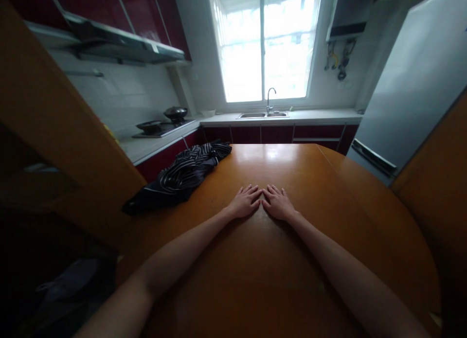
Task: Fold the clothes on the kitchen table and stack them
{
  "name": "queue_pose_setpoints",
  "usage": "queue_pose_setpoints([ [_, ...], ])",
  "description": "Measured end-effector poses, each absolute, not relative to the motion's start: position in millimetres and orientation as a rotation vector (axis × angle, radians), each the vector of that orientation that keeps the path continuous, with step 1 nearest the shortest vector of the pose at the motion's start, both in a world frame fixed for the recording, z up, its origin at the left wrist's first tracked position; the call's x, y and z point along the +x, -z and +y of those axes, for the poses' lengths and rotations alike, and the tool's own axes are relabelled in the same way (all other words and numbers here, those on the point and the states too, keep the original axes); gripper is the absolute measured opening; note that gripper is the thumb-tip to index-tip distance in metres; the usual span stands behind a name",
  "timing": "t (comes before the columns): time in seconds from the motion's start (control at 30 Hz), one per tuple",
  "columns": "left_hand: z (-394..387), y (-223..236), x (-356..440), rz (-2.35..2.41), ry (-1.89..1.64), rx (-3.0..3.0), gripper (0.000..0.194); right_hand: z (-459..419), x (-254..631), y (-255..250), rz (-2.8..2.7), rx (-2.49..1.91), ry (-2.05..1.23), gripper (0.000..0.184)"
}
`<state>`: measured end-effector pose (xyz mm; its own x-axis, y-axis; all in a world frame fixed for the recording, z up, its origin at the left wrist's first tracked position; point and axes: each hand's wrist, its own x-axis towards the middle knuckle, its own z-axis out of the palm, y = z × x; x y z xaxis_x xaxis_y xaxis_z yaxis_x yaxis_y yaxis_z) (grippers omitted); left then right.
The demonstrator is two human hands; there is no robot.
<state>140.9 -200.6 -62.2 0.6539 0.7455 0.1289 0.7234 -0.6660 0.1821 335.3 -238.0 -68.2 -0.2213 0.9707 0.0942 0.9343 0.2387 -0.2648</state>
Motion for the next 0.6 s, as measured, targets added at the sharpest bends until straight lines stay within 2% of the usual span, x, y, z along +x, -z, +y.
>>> queue_pose_setpoints([
  [0.17, -184, 30, 127, 1.379, -0.434, 2.698, 0.037, -240, 337, 64, -2.290, -1.791, -0.230, 0.059],
  [0.4, -131, -44, 25, 2.305, -0.870, 2.278, 0.044, -236, 341, 72, -2.277, -1.758, -0.243, 0.057],
  [0.53, -125, -54, -28, 2.621, -0.801, 1.948, 0.062, -234, 341, 76, -2.253, -1.742, -0.245, 0.056],
  [0.6, -124, -54, -43, 2.609, -0.696, 1.875, 0.060, -234, 340, 75, -2.247, -1.743, -0.248, 0.056],
])
